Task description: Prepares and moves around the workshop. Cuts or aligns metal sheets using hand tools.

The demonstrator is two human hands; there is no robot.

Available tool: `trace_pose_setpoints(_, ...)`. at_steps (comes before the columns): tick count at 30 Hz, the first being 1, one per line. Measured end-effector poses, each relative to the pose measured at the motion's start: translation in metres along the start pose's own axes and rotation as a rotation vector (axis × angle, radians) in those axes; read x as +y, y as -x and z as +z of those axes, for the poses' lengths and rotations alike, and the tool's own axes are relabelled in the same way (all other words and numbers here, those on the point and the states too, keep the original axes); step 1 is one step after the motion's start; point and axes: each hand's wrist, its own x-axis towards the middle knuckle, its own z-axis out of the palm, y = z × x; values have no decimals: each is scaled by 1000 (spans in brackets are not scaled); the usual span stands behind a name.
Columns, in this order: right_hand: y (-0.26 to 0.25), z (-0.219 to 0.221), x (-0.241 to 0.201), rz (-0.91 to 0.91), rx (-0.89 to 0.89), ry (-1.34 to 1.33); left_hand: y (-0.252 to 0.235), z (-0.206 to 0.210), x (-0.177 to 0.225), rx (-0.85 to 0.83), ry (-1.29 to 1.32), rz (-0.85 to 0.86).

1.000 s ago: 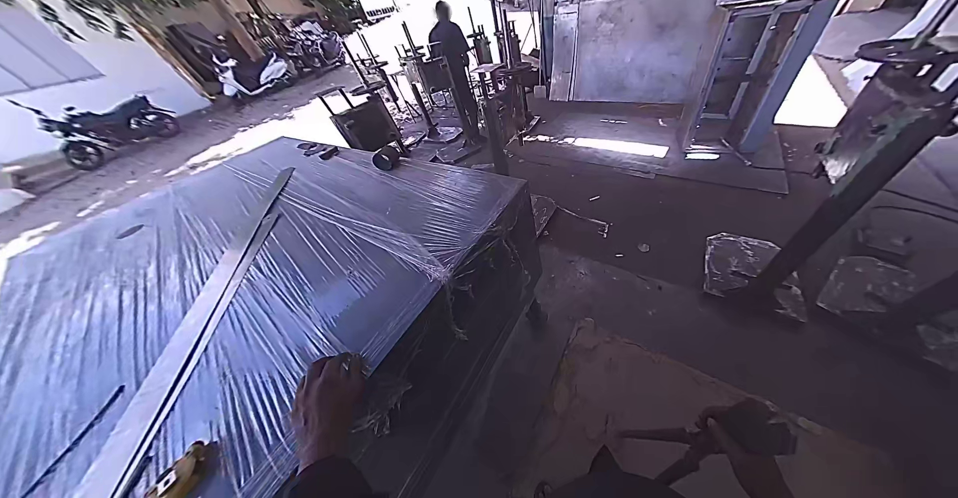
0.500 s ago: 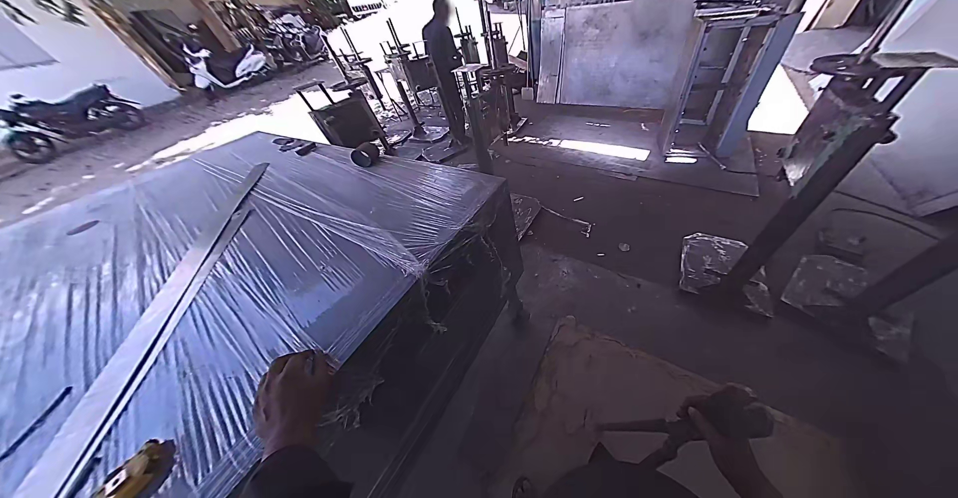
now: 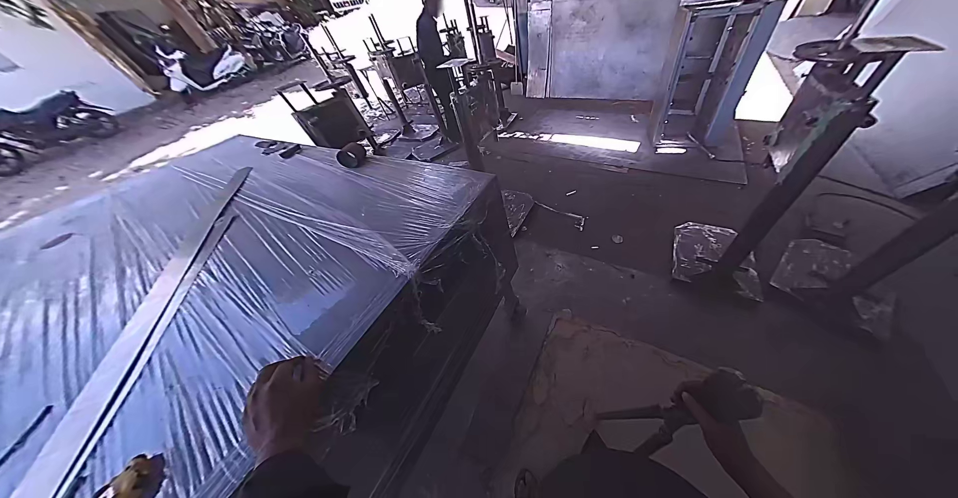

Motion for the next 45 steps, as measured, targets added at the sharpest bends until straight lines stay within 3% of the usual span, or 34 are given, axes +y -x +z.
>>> trace_pose_setpoints(18,2,15,-2,23,28,-10,-3,0,0,-17,-30,-24)
trace_pose_setpoints(23,1,13,9,-8,-69,51,5,-1,0,13,-2,-16)
trace_pose_setpoints(26,-3,14,12,-17,-189,75,52,0,26,54,64,25)
trace_pose_setpoints(29,-4,21,8,-11,-359,86,147,17,68,-9,215,77)
trace_pose_setpoints(33,-1,38,2,-17,-558,166,291,52,145,-513,655,-127)
trace_pose_setpoints(35,7,46,0,-46,-616,192,336,56,188,-785,819,-117)
trace_pose_setpoints(38,24,48,0,-143,-708,224,370,43,245,-1013,817,52)
trace_pose_setpoints(42,41,44,-13,-133,-936,223,384,26,292,-1038,755,289)
trace_pose_setpoints(45,57,28,-25,-142,-1117,250,409,18,305,-1039,819,400)
